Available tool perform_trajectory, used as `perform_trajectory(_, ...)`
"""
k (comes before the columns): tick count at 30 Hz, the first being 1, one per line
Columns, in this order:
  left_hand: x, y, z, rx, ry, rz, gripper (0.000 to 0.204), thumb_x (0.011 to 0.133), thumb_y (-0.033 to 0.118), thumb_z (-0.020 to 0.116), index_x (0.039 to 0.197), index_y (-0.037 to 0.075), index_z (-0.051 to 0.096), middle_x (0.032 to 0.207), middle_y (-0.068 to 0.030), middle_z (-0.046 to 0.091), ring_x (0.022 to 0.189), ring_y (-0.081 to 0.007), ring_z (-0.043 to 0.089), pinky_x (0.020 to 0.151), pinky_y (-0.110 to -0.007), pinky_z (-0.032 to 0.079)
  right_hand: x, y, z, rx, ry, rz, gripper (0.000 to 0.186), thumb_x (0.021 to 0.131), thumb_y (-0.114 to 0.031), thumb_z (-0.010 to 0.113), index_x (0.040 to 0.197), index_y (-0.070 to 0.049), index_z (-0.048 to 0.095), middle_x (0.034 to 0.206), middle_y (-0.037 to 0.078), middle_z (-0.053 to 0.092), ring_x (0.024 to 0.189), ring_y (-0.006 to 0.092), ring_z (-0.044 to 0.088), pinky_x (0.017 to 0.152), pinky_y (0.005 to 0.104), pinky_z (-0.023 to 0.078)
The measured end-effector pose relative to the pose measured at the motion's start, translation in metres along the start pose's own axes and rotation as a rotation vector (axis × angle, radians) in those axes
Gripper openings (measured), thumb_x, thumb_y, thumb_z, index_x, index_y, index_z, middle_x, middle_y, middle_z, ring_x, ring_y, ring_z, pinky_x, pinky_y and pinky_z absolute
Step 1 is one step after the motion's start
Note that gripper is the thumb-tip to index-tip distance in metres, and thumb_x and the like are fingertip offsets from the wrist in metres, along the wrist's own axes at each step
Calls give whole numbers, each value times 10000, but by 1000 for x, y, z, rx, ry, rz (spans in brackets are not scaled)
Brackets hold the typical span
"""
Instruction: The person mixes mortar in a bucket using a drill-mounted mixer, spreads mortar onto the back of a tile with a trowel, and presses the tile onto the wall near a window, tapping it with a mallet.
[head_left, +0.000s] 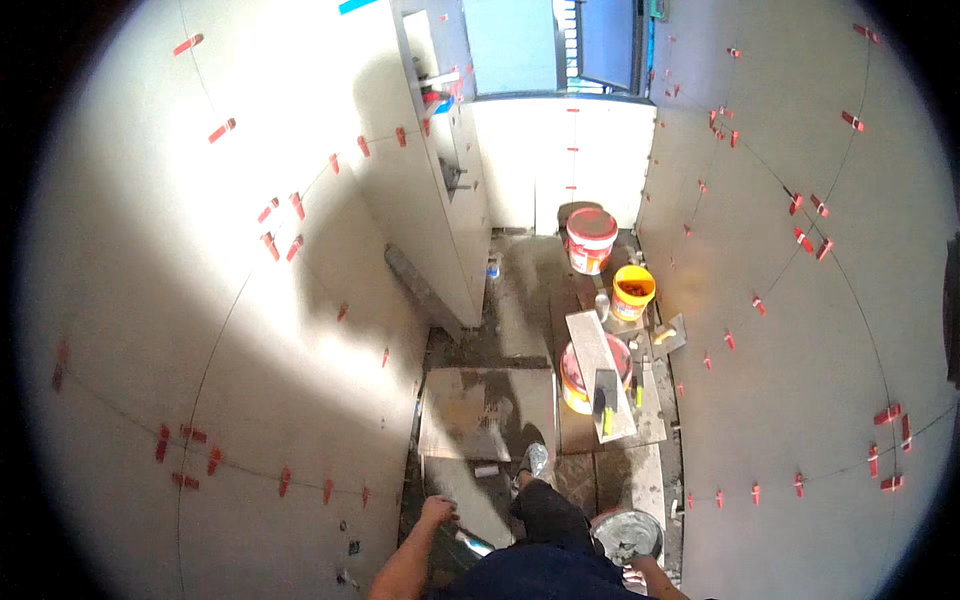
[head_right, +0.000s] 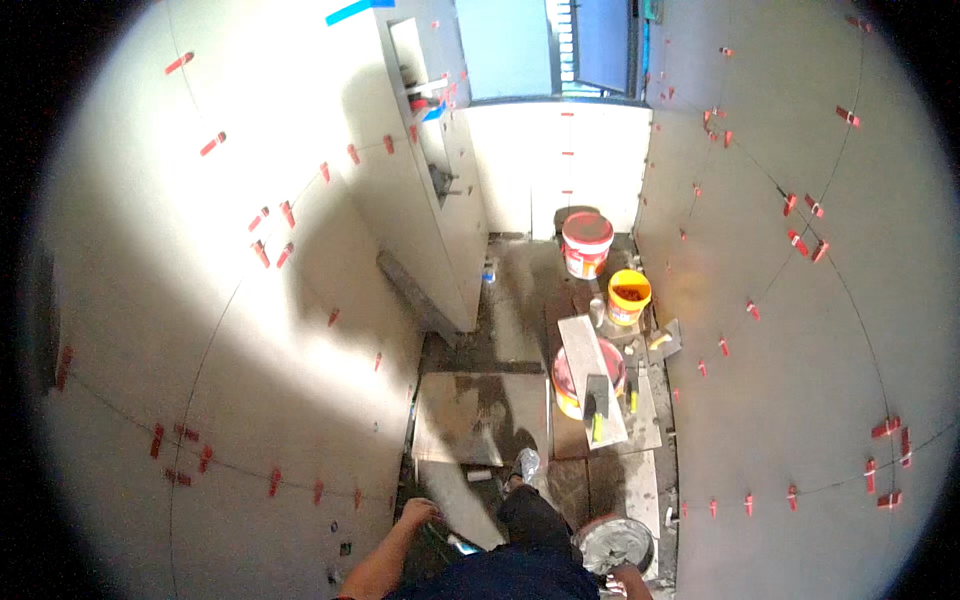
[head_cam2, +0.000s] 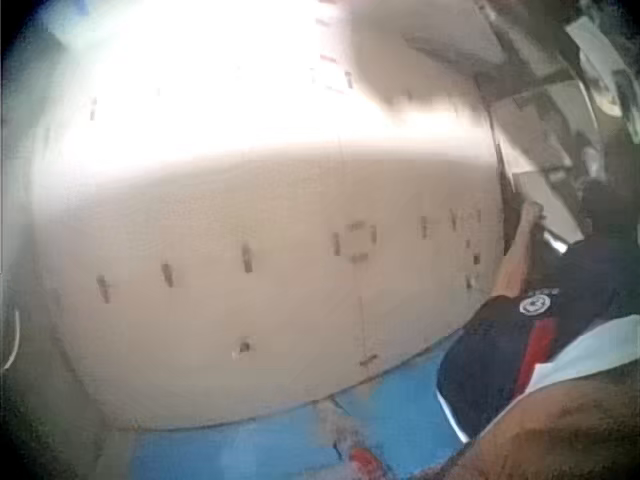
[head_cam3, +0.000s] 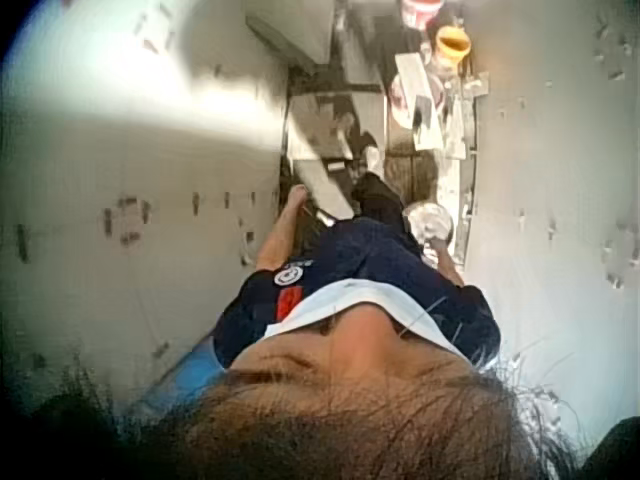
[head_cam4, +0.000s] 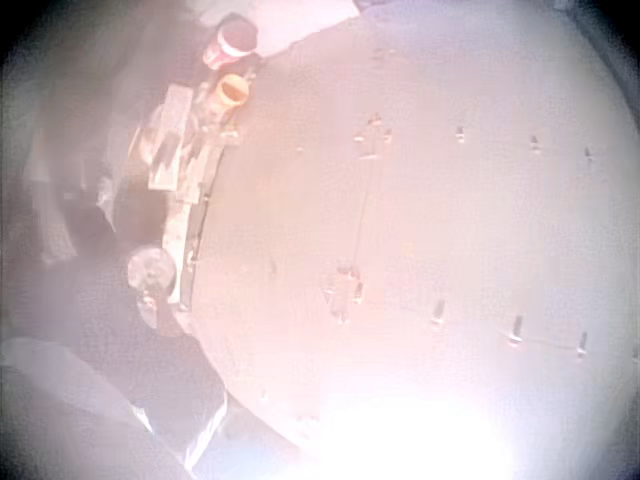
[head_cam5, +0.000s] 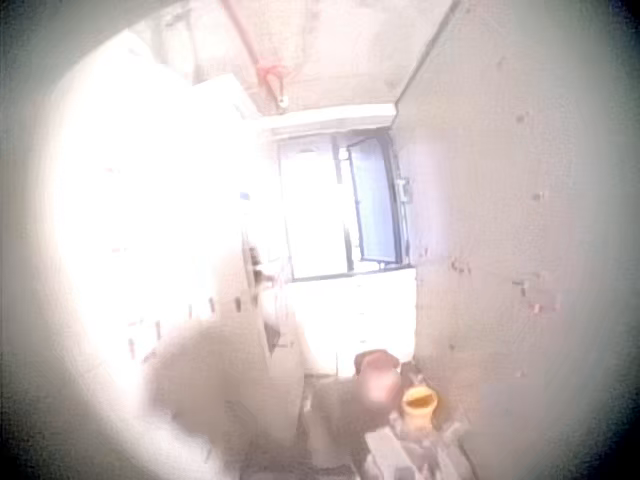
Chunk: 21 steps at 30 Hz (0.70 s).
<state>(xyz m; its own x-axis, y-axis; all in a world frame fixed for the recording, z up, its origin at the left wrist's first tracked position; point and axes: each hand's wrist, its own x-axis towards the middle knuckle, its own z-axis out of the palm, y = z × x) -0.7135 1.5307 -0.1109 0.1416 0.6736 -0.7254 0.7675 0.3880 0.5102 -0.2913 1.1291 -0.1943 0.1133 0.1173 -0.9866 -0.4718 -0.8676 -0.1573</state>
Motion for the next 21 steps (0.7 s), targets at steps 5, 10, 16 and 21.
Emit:
perform_trajectory(5, 108, 180, -37, -20, -146, 203, 203, 814, 59, 626, 975, -62, 650, 900, -163, 682, 729, -230, 668, 648, -339, 561, 45, -116, 46, 143, -57, 47, 155, 909, -146, 530, 909, -16, 617, 723, 93, 613, 556, 217, 610, 472, 357, 500)
perform_trajectory(10, 189, 307, -82, 27, -213, 277, 304, 798, 203, 633, 1010, -7, 688, 800, -125, 697, 734, -186, 676, 699, -356, 524, 90, -235, 65, 228, -131, -82, 153, 917, -173, 546, 947, -34, 604, 784, 90, 619, 601, 229, 634, 504, 351, 520)
perform_trajectory(16, 274, 338, -136, 135, -37, 146, 319, 789, 158, 722, 1060, 3, 654, 894, -105, 678, 757, -265, 654, 685, -399, 523, 30, -342, 60, 327, 78, -213, 156, 889, -189, 602, 969, -55, 595, 850, 96, 616, 674, 238, 653, 579, 354, 543)
perform_trajectory(21, 342, 303, -152, 937, -499, 94, 251, 768, 347, 674, 721, 101, 668, 637, -39, 634, 636, -204, 639, 654, -347, 491, -22, -393, 61, 307, 168, -277, 237, 856, -207, 598, 1039, -56, 614, 843, 95, 625, 710, 222, 648, 590, 391, 529)
